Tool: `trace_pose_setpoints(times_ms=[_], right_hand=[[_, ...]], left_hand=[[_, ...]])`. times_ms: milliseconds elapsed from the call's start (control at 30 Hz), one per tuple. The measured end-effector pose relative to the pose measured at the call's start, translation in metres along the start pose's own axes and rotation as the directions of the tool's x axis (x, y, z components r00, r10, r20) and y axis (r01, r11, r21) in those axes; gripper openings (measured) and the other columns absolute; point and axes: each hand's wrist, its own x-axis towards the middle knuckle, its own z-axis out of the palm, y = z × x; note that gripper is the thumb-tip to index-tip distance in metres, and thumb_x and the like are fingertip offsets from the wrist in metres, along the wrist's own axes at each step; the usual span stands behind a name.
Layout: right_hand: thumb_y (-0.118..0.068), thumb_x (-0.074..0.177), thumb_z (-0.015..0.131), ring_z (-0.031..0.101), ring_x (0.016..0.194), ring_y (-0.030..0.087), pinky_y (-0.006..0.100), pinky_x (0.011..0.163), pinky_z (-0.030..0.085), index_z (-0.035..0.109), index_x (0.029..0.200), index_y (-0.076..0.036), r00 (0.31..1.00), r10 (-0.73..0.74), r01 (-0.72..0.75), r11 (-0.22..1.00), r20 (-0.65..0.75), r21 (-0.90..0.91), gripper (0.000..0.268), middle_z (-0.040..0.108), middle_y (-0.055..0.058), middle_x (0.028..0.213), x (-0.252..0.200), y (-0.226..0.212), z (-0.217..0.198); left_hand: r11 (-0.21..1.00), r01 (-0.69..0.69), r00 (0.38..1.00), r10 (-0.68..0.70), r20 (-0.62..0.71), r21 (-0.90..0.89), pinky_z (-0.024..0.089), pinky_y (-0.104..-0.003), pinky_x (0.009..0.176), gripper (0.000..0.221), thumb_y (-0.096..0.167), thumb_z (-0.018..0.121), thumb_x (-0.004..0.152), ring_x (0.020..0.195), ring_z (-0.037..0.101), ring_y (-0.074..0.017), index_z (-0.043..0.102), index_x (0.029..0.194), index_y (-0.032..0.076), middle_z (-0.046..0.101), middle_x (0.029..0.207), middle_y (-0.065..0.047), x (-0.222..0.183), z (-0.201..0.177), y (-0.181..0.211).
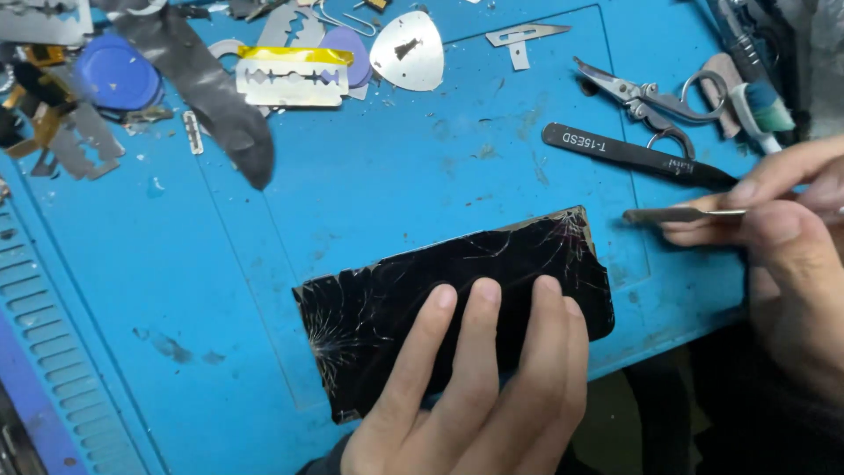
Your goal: Repairing a smartphone by cleaning and disassembling internal screen components at a workbench.
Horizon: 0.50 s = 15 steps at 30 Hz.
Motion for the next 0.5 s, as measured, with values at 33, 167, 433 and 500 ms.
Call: trace_pose_setpoints(times_ms=[33, 167, 433, 500], right_hand=[[-0.007, 0.111, 0.038, 0.072, 0.106, 0.032, 0.039, 0.099, 0.068, 0.033, 0.128, 0.007, 0.995, 0.084, -0.091, 0.987, 0.053, 0.133, 0.023, 0.05, 0.019, 0.123, 0.003, 0.009, -0.006], [-0.003, 0.111, 0.031, 0.073, 0.1, 0.033, 0.04, 0.097, 0.067, 0.046, 0.124, 0.015, 0.98, 0.157, -0.162, 0.986, 0.124, 0.038, 0.027, 0.064, 0.026, 0.109, 0.015, -0.005, -0.004], [0.001, 0.102, 0.043, 0.074, 0.107, 0.033, 0.039, 0.099, 0.069, 0.034, 0.13, 0.003, 0.99, 0.064, -0.081, 0.988, 0.125, 0.132, 0.03, 0.051, 0.02, 0.133, 0.019, -0.016, 0.006], [0.0, 0.103, 0.044, 0.074, 0.104, 0.036, 0.04, 0.096, 0.069, 0.037, 0.127, 0.008, 0.992, 0.065, -0.077, 0.99, 0.104, 0.115, 0.026, 0.055, 0.023, 0.127, 0.019, -0.018, 0.007]], left_hand=[[0.998, -0.031, 0.999, 0.029, 0.042, 0.046, 0.044, -0.037, 0.116, 0.026, 0.028, 0.067, 0.106, 0.133, 0.052, -0.0201, 0.069, 0.131, 0.025, 0.062, 0.142, 0.006, -0.002, 0.001, 0.0], [0.996, -0.058, 0.995, 0.052, 0.081, 0.074, 0.036, -0.037, 0.122, 0.027, 0.032, 0.066, 0.109, 0.142, 0.042, -0.0203, 0.065, 0.135, 0.026, 0.058, 0.152, 0.006, -0.003, 0.001, -0.001], [1.0, -0.024, 0.999, 0.024, 0.022, -0.006, 0.046, -0.036, 0.113, 0.024, 0.028, 0.069, 0.105, 0.129, 0.058, -0.0181, 0.069, 0.129, 0.021, 0.067, 0.143, 0.002, -0.001, 0.0, -0.001], [1.0, -0.021, 0.999, 0.021, -0.032, 0.007, 0.048, -0.035, 0.11, 0.022, 0.029, 0.073, 0.105, 0.124, 0.062, -0.0171, 0.071, 0.126, 0.021, 0.07, 0.14, 0.003, 0.0, 0.004, 0.0]])
